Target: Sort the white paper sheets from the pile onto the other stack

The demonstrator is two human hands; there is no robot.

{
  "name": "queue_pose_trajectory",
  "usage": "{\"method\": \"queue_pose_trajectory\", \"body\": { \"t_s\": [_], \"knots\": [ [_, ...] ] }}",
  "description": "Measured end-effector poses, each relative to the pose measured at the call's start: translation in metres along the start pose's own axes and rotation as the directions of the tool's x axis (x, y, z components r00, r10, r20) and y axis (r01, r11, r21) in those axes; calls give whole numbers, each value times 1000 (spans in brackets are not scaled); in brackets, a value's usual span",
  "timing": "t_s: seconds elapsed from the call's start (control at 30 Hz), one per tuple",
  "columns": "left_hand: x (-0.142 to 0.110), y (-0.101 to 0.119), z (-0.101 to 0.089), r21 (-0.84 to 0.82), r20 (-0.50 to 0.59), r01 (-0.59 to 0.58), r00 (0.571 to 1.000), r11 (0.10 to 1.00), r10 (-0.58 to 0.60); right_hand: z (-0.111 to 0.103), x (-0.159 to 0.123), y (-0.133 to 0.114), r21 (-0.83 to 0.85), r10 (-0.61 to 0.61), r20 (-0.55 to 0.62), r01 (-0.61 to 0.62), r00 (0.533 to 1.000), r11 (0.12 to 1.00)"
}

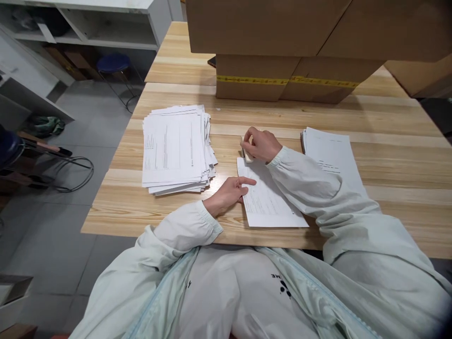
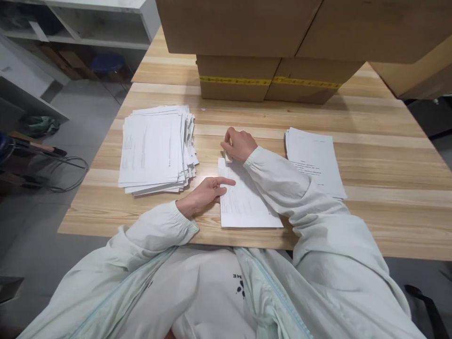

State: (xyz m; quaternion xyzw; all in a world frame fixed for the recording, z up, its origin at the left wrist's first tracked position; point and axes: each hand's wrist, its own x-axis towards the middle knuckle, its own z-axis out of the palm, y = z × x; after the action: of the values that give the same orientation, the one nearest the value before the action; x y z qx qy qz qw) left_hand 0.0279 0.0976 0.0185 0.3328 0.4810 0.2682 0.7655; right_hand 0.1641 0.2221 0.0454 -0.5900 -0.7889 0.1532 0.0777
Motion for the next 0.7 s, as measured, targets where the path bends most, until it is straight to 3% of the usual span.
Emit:
{"method": "queue_pose_trajectory", "body": {
  "t_s": [0.1,0.2,0.33,0.5,0.6,0.7],
  "knots": [
    [-1,1,-2,-7,7,9,1000,1000,-9,6,8,-7,-110,24,-151,-41,988,993],
    [1,1,0,-13,0,8,1000,1000,-8,18,22,-16,-138,-67,-248,33,966,990],
    [5,1,3,-37,-27,14,1000,999,-15,38,35,-18,-182,-218,-251,176,943,967],
    [4,4,5,-64,-31,13,999,998,-15,57,40,-15,-155,-235,-276,198,932,968],
    [2,4,5,-86,-36,14,999,996,-17,50,42,-15,-98,-249,-327,229,912,969],
    [-3,-2,6,-95,11,38,999,995,-37,18,25,-9,-15,-279,-393,298,876,954]
  ]
}}
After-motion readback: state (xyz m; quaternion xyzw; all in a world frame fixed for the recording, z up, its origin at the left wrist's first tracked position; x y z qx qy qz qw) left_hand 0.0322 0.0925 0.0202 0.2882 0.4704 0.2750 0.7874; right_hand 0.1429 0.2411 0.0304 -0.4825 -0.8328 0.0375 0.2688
